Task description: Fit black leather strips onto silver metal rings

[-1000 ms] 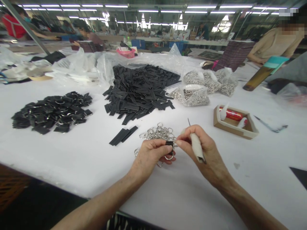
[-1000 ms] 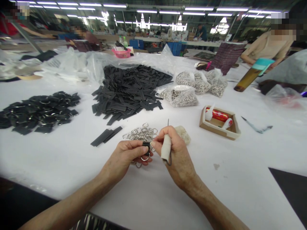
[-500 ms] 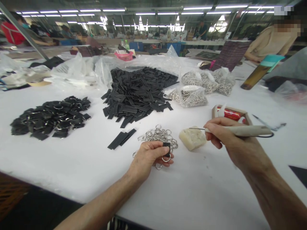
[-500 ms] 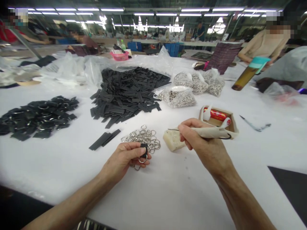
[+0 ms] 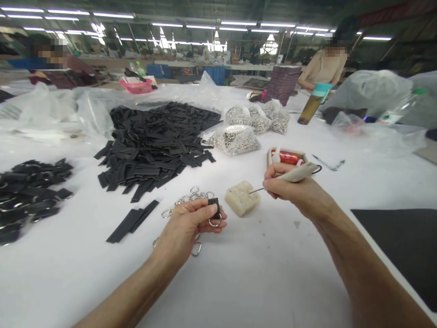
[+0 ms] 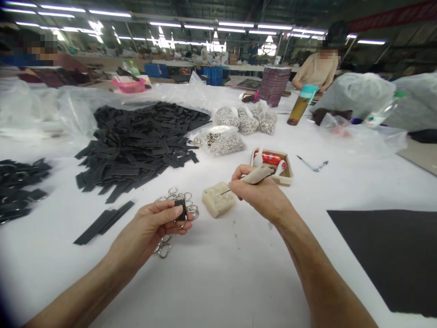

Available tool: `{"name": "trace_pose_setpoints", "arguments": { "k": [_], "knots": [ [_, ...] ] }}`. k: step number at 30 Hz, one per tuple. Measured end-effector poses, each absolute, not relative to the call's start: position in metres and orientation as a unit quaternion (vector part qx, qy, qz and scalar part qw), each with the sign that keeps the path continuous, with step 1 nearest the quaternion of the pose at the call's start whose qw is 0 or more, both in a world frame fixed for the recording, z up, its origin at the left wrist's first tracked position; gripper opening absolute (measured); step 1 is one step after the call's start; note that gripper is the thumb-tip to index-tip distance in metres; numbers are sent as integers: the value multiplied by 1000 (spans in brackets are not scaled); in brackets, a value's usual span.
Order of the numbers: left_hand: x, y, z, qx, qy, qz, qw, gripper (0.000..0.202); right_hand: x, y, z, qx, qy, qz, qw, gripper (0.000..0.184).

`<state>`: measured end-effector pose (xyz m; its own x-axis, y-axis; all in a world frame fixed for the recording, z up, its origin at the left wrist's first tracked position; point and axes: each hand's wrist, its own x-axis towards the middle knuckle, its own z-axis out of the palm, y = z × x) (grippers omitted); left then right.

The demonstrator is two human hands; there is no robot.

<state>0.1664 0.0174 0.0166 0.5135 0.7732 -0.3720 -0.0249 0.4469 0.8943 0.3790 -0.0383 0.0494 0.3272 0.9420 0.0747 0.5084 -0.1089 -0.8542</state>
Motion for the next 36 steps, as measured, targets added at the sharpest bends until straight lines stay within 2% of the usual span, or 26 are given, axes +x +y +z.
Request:
{"name": "trace_pose_setpoints", "arguments": {
  "k": [8, 30, 36],
  "knots": [
    [161, 21, 2, 465, 432, 268, 725, 14, 369, -34, 46, -733, -547, 240, 327, 12],
    [159, 16, -1, 489, 408, 219, 739, 15, 357, -28, 27, -732, -538, 277, 312, 8],
    [159, 14, 1, 493, 411, 222, 734, 16, 365, -35, 39, -725, -538, 256, 346, 11]
  ]
}}
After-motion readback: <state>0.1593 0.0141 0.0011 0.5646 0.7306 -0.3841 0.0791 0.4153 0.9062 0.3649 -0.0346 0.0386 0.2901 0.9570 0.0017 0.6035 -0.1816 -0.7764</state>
